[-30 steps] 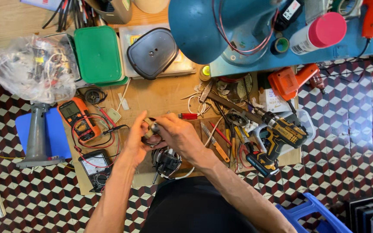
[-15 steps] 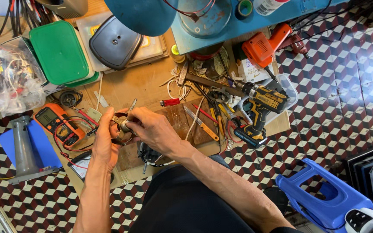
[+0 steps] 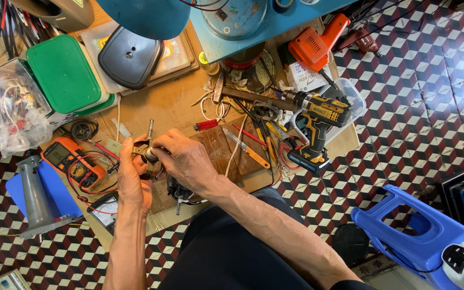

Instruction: The person disassembles a small electrical motor on a cluttered workbench, using a screwdriver to remove screws and separate the housing. They wipe internal components with a cloth, use a flashlight to inspect the interior, and handle the rotor and stator separately before placing them back on the table.

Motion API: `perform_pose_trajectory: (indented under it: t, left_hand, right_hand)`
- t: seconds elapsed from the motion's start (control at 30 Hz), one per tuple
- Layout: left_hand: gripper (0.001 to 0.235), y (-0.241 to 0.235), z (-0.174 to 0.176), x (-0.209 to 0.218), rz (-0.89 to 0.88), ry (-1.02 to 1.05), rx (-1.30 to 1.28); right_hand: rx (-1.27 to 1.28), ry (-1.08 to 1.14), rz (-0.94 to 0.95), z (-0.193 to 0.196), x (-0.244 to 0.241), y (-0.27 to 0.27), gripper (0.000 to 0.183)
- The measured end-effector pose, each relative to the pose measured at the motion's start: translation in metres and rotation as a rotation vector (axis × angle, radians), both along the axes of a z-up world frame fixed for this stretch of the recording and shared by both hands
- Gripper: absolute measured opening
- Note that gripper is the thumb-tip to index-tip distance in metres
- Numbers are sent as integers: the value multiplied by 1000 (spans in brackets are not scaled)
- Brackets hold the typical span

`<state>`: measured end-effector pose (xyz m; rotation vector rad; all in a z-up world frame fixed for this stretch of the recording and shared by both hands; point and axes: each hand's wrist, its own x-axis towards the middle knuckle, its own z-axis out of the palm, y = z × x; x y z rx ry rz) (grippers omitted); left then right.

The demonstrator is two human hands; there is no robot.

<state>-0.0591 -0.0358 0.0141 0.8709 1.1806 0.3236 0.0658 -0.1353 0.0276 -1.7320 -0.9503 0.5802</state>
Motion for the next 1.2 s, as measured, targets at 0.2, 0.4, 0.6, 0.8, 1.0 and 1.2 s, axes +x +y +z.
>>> perform_pose_trajectory:
  t: [0.2, 0.4, 0.6, 0.8, 1.0, 1.2]
  left_hand:
    - [53, 8, -11, 0, 78, -168, -142]
    - [55, 6, -6, 17, 77, -131, -324]
    - [58, 14, -9, 27, 35, -183, -343]
    - [58, 17, -9, 24, -48, -157, -302]
    - [57, 9, 0, 13, -56, -122, -277]
    - [59, 11, 4, 5, -50, -128, -279]
  right_hand:
    - [7, -17, 49, 3, 9, 3, 17]
    - [47, 137, -108, -33, 11, -77, 22]
    - [-624, 91, -782, -128, 6, -258, 24]
    - [-702, 190, -907, -229, -10, -286, 21]
    - [-429, 553, -1205, -246, -14, -267, 19]
    - [-397, 726, -1203, -230, -16, -232, 39]
